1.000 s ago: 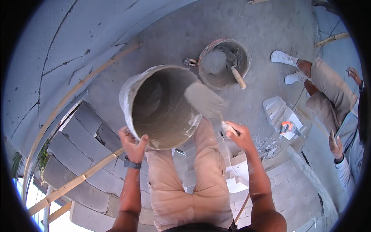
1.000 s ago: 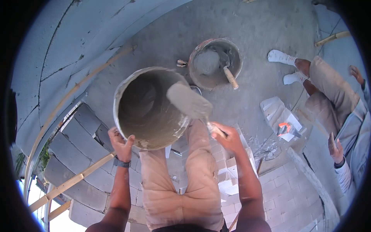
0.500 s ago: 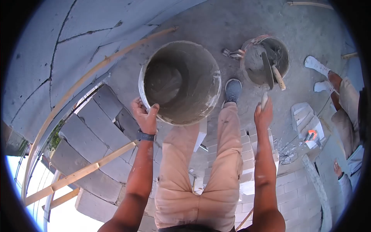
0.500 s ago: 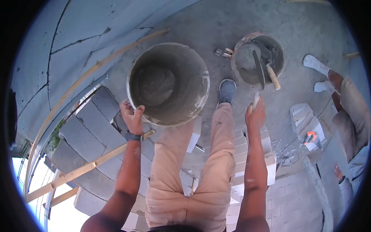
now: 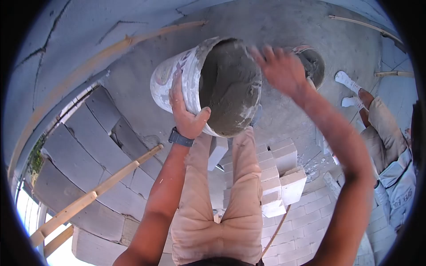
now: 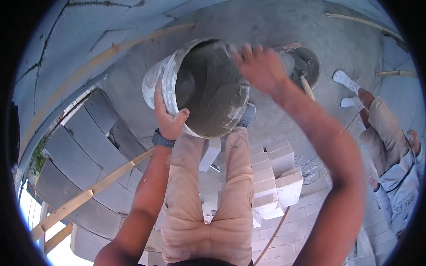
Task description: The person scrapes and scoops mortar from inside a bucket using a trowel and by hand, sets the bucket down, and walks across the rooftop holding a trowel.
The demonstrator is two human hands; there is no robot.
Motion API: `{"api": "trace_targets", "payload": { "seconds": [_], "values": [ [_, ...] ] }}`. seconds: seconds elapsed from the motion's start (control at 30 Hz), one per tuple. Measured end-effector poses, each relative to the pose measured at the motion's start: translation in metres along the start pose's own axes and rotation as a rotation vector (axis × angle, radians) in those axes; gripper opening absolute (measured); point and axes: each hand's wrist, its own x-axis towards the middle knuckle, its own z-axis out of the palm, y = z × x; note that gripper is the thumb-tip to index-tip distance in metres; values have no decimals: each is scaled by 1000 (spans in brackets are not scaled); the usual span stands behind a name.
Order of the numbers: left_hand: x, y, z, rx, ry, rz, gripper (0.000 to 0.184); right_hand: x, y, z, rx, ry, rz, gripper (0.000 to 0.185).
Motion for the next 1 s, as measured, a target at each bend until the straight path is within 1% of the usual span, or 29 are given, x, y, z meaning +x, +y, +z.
{"api": "trace_targets", "payload": {
  "seconds": [0.07, 0.1, 0.17, 0.23, 0.3, 0.37, 0.43, 0.47, 0.5, 0.53, 0.57, 0.6, 0.63, 0.7, 0.73, 0.77, 0.83, 0.87, 0.93, 1.0],
  "values": [
    [0, -6, -3, -57, 37, 41, 97, 27, 6, -17, 65, -396, 46, 51],
    [-1, -7, -3, -62, 47, 30, 97, 24, 4, -12, 61, -403, 32, 51],
    [0, -7, -4, -87, 89, 6, 94, 12, 1, 1, 224, -605, 244, 50],
    [0, -5, -2, -62, 122, 24, 93, -12, -10, 16, 386, -758, 362, 44],
    [-2, -3, 1, -31, 127, 32, 93, -40, -37, 39, 503, -776, 494, 50],
    [-3, 3, 7, 18, 108, 55, 92, -50, -67, 57, 769, -889, 534, 55],
    [-4, 3, 12, 60, 74, 83, 93, -57, -107, 86, 945, -838, 628, 58],
    [-7, 3, 13, 116, 52, 95, 93, -73, -131, 149, 1104, -669, 226, 56],
    [-10, 2, 12, 122, 45, 101, 93, -76, -144, 169, 1409, -707, 186, 54],
    [-10, -1, 11, 53, 54, 75, 92, -68, -151, 167, 1714, -776, 157, 52],
    [-10, -4, 10, -19, 59, 46, 92, -67, -163, 160, 2174, -1078, 549, 48],
    [-9, -2, 9, -144, 69, -3, 92, -47, -163, 127, 2266, -1129, 593, 43],
    [-6, 2, 2, -66, 40, -1, 95, -29, -161, 97, 2357, -1176, 645, 37],
    [-2, 5, -5, -73, -28, -5, 97, -25, -163, 78, 2187, -1011, 657, 34],
    [-5, 5, -3, -86, -49, -3, 97, -29, -161, 71, 2106, -960, 620, 35],
    [-7, 4, 0, -54, -31, 35, 98, -38, -152, 66, 2107, -946, 643, 35],
    [-8, 3, 9, -28, -12, 81, 98, -66, -124, 55, 2088, -883, 506, 34],
    [-8, 4, 13, -21, -4, 83, 98, -81, -113, 50, 2084, -878, 510, 34],
    [-10, 7, 15, -14, 10, 84, 99, -119, -93, 33, 2165, -746, 577, 34],
    [-8, 10, 19, 71, 2, 80, 99, -152, -71, 4, 2103, -617, 653, 35]
  ]
}}
